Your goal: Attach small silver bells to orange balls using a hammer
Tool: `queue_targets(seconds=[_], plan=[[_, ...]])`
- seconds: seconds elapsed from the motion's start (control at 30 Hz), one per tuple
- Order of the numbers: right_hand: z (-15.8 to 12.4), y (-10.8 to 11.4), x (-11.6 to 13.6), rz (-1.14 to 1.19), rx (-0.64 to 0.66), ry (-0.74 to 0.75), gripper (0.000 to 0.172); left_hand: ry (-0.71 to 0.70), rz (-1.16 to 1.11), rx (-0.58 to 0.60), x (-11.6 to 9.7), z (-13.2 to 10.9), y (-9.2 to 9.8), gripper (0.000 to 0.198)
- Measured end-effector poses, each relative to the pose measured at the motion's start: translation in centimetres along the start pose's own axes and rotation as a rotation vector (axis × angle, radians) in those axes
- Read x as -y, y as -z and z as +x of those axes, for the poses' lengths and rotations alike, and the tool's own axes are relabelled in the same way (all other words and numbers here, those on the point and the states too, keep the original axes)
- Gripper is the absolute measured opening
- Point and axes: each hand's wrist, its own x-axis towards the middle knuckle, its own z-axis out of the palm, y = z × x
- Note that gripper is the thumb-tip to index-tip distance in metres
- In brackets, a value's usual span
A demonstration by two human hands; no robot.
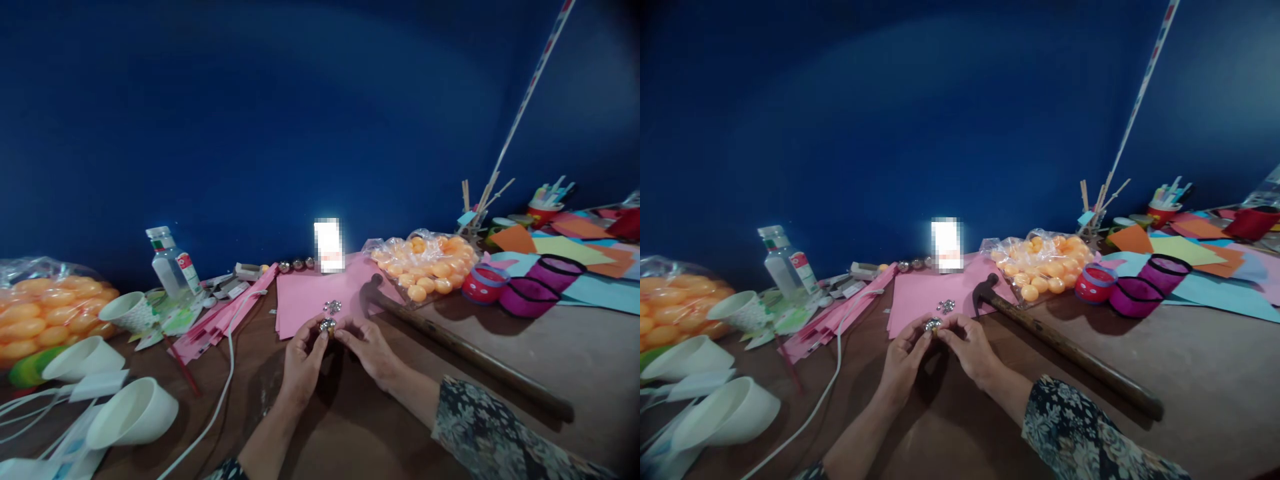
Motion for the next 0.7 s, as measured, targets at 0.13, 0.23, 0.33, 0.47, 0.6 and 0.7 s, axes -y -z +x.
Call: queue_targets(seconds=[0.13,0.23,0.33,0.47,0.6,0.7], plan=[[0.06,0.05,-0.37,0.005,0.004,-0.017,0.015,0.004,-0.008,0.008,-0.30,-0.08,-0.17,0.032],[0.08,0.10,-0.51,0.006,0.005,-0.026,0.015,0.008,-0.034,0.010,-0.40,-0.13,-0.23,0.032],[0.04,0.09,-0.33,0.012,0.010,-0.024,0.015,0.010,-0.045,0.012,-0.42,-0.14,-0.25,0.031],[-0.01,0.01,0.00,0.017,0.016,-0.039,0.016,0.008,-0.035,-0.003,-0.40,-0.10,-0.31,0.031],[0.00,0.03,-0.01,-0.029,0.024,-0.022,0.018,0.015,-0.035,-0.004,-0.38,-0.13,-0.32,0.032],[0.01,0.08,-0.11,-0.037,0.035,-0.007,0.018,0.016,-0.042,-0.005,-0.35,-0.15,-0.29,0.033]])
